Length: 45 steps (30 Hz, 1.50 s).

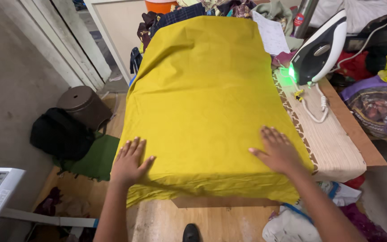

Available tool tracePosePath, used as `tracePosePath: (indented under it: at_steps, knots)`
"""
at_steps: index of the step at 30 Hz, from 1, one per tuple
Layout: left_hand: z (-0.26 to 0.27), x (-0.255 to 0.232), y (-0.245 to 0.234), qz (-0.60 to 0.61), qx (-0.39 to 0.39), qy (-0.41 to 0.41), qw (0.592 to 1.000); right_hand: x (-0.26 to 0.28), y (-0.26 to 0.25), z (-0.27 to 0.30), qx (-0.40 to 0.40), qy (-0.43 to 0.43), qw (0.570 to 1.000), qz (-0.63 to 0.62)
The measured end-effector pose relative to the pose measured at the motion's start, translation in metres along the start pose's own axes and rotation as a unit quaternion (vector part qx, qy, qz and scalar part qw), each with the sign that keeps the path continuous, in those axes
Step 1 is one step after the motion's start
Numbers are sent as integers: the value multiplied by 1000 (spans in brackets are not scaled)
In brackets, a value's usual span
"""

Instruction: The person irons a large yellow cloth laid on a table. They smooth the fabric with their hands and move the iron back and forth across the surface to remove wrinkles.

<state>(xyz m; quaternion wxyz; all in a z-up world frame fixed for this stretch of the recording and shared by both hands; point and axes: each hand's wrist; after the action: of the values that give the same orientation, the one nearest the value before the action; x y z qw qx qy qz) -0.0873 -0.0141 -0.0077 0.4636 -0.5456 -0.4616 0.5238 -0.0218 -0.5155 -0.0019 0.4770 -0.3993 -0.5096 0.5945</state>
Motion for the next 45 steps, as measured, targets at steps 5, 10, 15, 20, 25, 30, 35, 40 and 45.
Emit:
tracePosePath:
  at_steps: [5, 10, 15, 20, 25, 30, 35, 40, 45]
  knots:
    - [4, 15, 18, -14, -21, -5, 1000, -49, 23, 10, -45, 27, 999, -8]
    - [-3, 17, 18, -36, -10, 5, 999, -58, 33, 13, -95, 34, 994, 32]
    - [4, 7, 16, 14, -57, -4, 998, -56, 34, 13, -57, 61, 996, 20]
    - [8, 6, 13, 12, -93, -6, 996, -69, 44, 16, -69, 57, 995, 34]
    - [6, 8, 16, -15, -109, 16, 994, -71, 48, 13, -55, 70, 995, 43]
    - [7, 7, 16, -13, -125, 14, 992, -63, 47, 19, -71, 84, 993, 42]
    - [8, 4, 13, 9, -127, 4, 992, -61, 44, 21, -81, 84, 992, 38]
    - [8, 5, 14, 9, -138, 6, 990, -63, 47, 21, -81, 81, 993, 26]
    - [8, 4, 14, 12, -126, -5, 992, -72, 53, 13, -80, 67, 993, 58]
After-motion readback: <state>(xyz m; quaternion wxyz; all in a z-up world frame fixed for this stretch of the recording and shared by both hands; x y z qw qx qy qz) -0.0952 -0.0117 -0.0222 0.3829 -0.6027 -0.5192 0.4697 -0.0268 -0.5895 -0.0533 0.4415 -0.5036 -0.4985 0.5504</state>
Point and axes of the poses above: each hand's wrist, its own z-axis away from the middle knuckle, its own y-axis out of the palm, x = y × z, and after that the axes turned 5 degrees about x, right-handed
